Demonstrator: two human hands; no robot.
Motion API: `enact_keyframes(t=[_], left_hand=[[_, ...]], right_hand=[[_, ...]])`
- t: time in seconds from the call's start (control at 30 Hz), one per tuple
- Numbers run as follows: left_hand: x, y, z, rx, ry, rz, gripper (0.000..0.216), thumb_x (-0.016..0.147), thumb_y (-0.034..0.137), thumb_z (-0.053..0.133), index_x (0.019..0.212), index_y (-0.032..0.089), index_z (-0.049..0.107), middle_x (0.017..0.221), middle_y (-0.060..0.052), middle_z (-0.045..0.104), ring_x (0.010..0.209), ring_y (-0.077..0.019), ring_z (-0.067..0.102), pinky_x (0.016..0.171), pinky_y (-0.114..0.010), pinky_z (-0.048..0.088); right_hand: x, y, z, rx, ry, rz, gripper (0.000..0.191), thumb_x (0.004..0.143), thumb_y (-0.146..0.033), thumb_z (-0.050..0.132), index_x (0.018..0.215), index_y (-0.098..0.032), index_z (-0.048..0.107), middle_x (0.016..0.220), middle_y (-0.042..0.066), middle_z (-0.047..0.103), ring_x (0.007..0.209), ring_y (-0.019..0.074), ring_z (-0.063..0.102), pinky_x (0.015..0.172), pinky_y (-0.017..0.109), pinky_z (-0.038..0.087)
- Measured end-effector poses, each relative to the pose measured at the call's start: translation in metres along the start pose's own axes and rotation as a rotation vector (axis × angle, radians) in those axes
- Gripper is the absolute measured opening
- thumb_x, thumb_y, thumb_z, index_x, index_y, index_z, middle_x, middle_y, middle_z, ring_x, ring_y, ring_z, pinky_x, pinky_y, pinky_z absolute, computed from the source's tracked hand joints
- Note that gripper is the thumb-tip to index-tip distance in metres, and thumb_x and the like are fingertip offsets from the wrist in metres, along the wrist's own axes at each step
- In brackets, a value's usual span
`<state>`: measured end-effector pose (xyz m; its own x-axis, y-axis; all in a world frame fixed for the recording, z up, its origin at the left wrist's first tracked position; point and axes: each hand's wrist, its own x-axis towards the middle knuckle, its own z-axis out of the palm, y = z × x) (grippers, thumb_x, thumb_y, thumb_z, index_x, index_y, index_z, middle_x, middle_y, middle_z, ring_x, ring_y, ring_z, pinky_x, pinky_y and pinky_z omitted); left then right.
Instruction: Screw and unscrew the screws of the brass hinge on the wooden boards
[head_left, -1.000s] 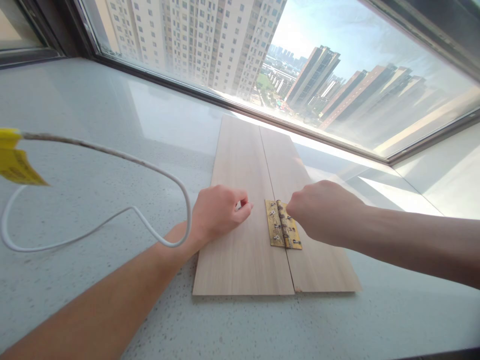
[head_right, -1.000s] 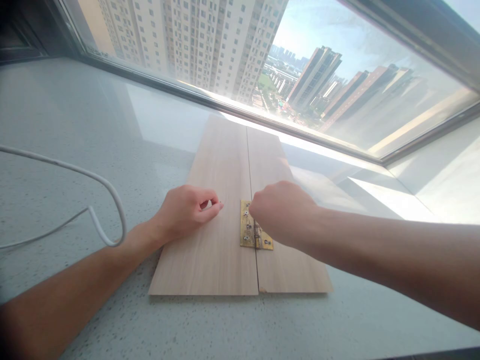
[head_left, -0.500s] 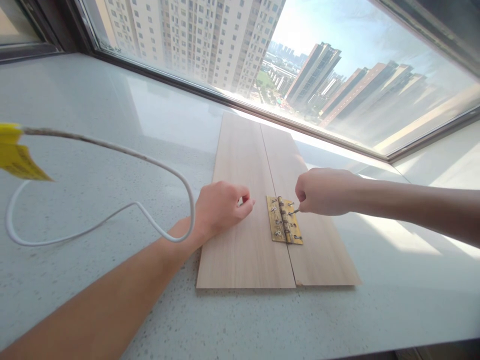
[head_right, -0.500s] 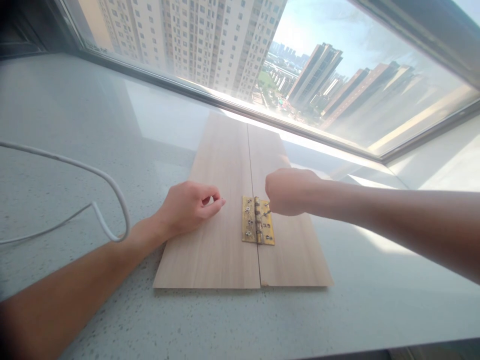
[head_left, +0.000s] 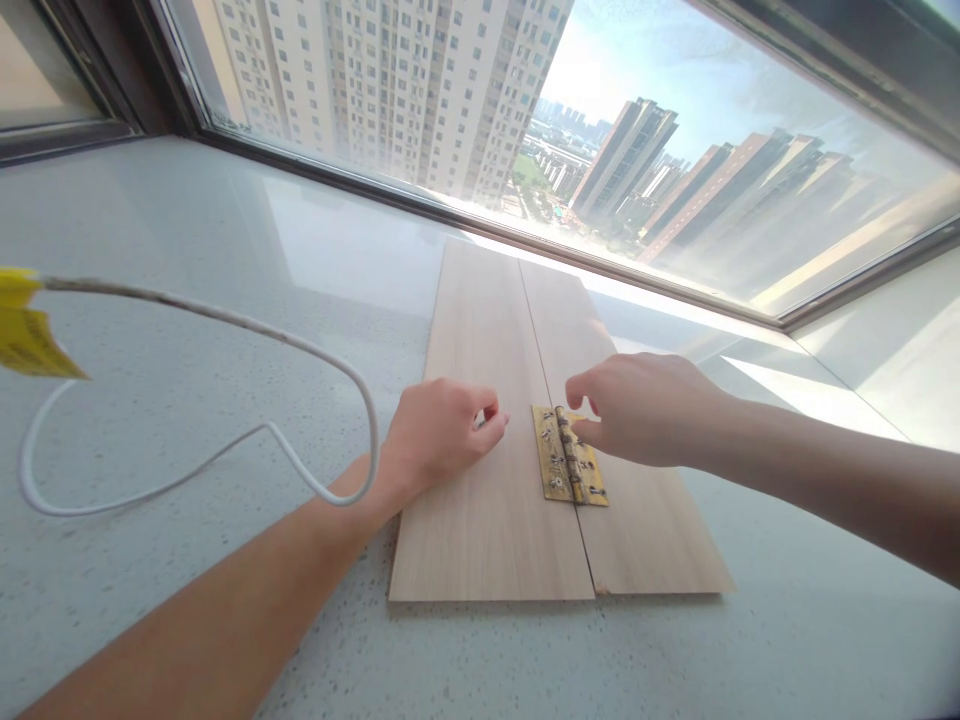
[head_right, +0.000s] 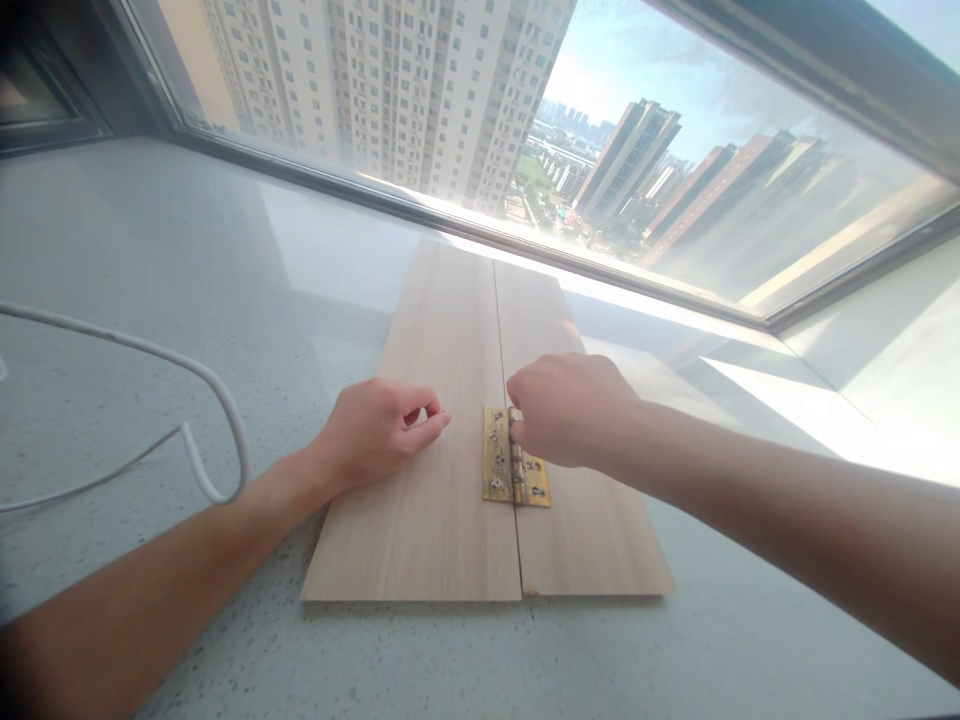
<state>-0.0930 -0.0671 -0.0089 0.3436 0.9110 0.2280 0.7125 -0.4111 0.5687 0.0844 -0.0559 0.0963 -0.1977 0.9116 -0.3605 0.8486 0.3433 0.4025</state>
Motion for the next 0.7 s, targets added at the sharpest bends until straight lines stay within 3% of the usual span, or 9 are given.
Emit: enact_keyframes(t=[0.2, 0.4, 0.57, 0.7], left_hand=[[0.0, 0.002, -0.001, 0.001, -0.013, -0.012, 0.026, 0.083, 0.039, 0.047, 0.071, 0.022, 0.064, 0.057, 0.003, 0.058, 0.053, -0.0115, 0.048, 0.053, -0.024, 0.025], [-0.001, 0.003, -0.002, -0.031, 0.017, 0.001, 0.021, 0.083, 0.037, 0.05, 0.075, 0.021, 0.062, 0.054, 0.005, 0.05, 0.052, -0.0094, 0.043, 0.053, -0.025, 0.028], [0.001, 0.021, -0.009, -0.257, 0.124, 0.129, 0.019, 0.084, 0.035, 0.055, 0.087, 0.019, 0.063, 0.068, 0.002, 0.059, 0.059, -0.0091, 0.05, 0.058, -0.024, 0.039], [0.017, 0.055, -0.004, -0.464, 0.102, 0.341, 0.02, 0.08, 0.031, 0.061, 0.094, 0.017, 0.062, 0.085, -0.003, 0.066, 0.078, -0.0141, 0.058, 0.072, -0.028, 0.047]], right_hand=[[-0.007, -0.008, -0.005, 0.335, 0.137, 0.0, 0.055, 0.083, -0.066, 0.03, 0.11, -0.03, 0.061, 0.102, 0.005, 0.068, 0.09, 0.0276, 0.06, 0.069, 0.04, 0.042], [-0.013, 0.011, -0.003, 0.677, 0.294, -0.021, 0.063, 0.086, -0.067, 0.025, 0.122, -0.026, 0.056, 0.116, 0.008, 0.064, 0.095, 0.0251, 0.061, 0.074, 0.036, 0.046], [-0.023, 0.019, 0.013, 0.815, 0.48, -0.168, 0.058, 0.089, -0.062, 0.026, 0.127, -0.026, 0.052, 0.127, 0.007, 0.058, 0.114, 0.0259, 0.053, 0.09, 0.04, 0.043], [-0.026, 0.019, 0.017, 0.829, 0.536, -0.247, 0.057, 0.089, -0.06, 0.029, 0.131, -0.025, 0.048, 0.129, 0.008, 0.055, 0.118, 0.026, 0.049, 0.093, 0.042, 0.041]])
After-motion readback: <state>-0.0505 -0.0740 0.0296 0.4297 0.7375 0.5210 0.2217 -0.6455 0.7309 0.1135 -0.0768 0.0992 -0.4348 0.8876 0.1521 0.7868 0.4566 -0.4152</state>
